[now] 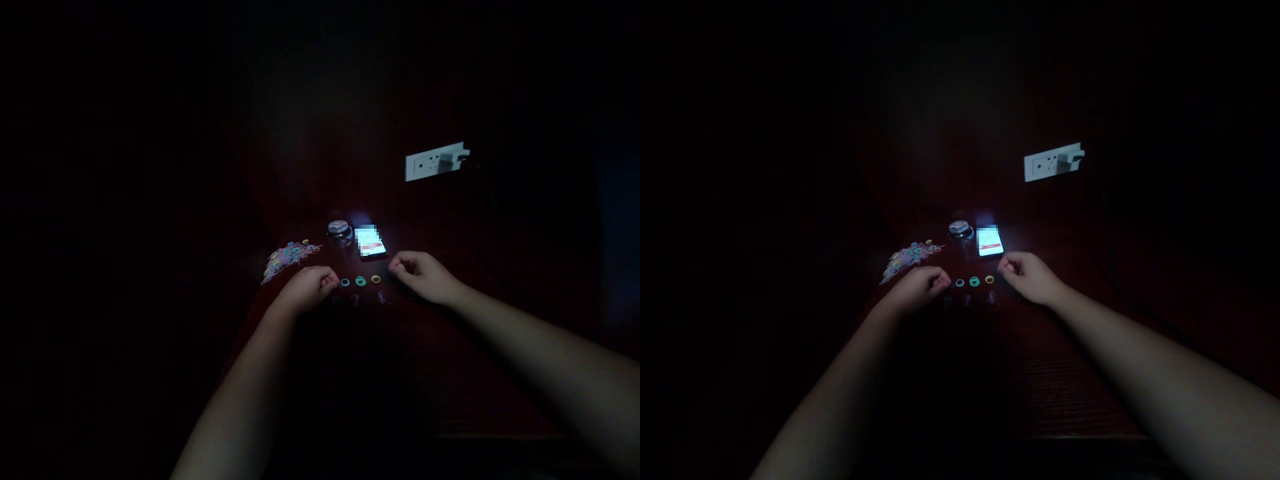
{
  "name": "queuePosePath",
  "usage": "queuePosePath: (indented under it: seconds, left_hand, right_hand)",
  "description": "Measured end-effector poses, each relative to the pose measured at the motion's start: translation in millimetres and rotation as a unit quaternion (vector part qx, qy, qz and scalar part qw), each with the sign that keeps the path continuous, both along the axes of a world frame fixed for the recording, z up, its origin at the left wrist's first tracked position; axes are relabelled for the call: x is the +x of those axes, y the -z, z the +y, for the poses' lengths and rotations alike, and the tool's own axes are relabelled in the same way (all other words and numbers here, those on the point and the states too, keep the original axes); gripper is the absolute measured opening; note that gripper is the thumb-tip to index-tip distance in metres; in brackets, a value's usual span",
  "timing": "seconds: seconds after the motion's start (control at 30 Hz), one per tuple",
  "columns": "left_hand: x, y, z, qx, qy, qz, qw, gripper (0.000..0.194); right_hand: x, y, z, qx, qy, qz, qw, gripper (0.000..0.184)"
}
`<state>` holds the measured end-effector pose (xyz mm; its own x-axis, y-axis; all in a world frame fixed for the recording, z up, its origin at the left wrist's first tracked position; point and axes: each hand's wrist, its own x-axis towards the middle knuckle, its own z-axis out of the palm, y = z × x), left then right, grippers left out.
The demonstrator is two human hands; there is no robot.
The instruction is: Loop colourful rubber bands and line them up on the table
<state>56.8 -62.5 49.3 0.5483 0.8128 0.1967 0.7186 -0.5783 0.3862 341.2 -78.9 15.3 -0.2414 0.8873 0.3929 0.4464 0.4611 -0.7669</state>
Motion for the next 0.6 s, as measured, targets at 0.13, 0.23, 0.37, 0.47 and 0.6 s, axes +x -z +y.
queuePosePath:
  seconds: [0.13, 0.23, 0.37, 0.47, 0.6]
  left_hand:
    - [-11, 0.1, 5, -0.075, 0.015, 0.0, 0.997, 0.015]
    - [-14, -2.4, 3, -0.128, 0.028, 0.005, 0.991, 0.016]
    - [-12, -7.3, -1, -0.145, 0.024, 0.012, 0.989, 0.017]
    - [-9, -8.4, -3, -0.151, 0.021, 0.027, 0.988, 0.015]
    - [-9, -5.9, -1, -0.143, 0.022, 0.033, 0.989, 0.014]
  right_hand:
    - [1, 0.1, 1, -0.011, 0.0, 0.004, 1.0, 0.025]
    - [1, 0.1, 1, -0.013, -0.004, 0.008, 1.0, 0.025]
    - [1, 1.9, 2, -0.022, -0.016, 0.007, 1.0, 0.024]
    - [1, 2.8, 3, -0.028, -0.016, 0.011, 0.999, 0.025]
    - [0, 2.0, 4, -0.038, -0.011, 0.022, 0.999, 0.026]
